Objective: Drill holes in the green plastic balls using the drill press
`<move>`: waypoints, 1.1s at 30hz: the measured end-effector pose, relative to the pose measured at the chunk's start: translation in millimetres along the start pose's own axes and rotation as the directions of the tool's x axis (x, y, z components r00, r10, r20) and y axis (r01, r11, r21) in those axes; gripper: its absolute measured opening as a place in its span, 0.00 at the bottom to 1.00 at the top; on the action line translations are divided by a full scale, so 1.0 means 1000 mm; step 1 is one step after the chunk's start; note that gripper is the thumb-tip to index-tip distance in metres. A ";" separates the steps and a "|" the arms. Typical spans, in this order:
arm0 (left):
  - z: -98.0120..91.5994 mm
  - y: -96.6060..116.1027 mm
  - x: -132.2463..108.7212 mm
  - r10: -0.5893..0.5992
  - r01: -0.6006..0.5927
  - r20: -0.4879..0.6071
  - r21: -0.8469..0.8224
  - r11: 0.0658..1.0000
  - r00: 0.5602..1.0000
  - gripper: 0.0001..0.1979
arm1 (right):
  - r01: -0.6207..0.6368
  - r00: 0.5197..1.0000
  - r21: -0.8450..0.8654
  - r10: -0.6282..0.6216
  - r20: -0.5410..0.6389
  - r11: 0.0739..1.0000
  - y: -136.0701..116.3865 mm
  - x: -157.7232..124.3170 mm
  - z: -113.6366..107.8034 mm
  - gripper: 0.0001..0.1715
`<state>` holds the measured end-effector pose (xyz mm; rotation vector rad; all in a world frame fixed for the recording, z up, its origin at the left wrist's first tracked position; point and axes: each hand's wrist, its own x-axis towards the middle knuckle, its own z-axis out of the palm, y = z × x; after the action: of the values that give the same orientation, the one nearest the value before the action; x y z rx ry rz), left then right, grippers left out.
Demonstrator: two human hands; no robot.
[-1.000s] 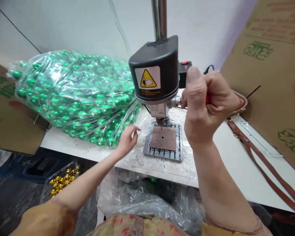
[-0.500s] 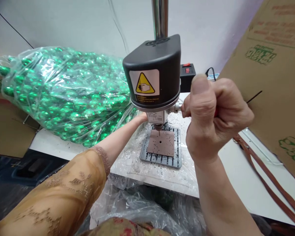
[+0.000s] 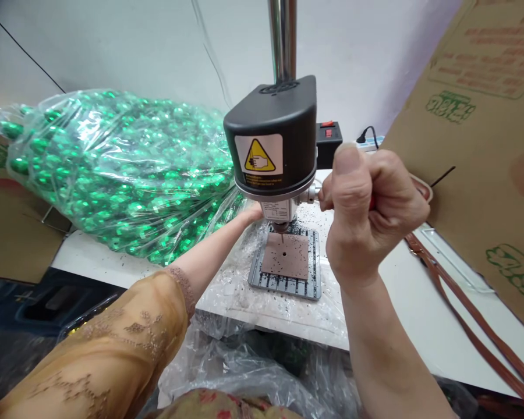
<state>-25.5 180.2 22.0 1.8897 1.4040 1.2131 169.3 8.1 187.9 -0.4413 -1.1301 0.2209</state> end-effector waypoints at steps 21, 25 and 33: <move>-0.061 0.088 -0.170 -0.428 0.423 0.241 -0.810 0.406 0.871 0.27 | 0.072 0.997 0.092 -0.072 0.003 0.993 0.009 -0.001 0.000 0.25; -0.039 0.084 -0.176 -0.395 0.387 0.152 -0.677 0.626 0.906 0.32 | 0.044 0.998 0.076 -0.047 0.032 0.996 0.007 -0.001 -0.001 0.28; -0.014 0.062 -0.173 -0.249 0.280 0.129 -0.461 0.842 0.960 0.33 | -0.008 0.999 0.023 0.007 0.037 1.000 0.003 -0.001 -0.001 0.28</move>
<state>-19.9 -4.0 15.3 1.3341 1.1512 1.2099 169.9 10.0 185.4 -0.4227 -1.1614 0.2494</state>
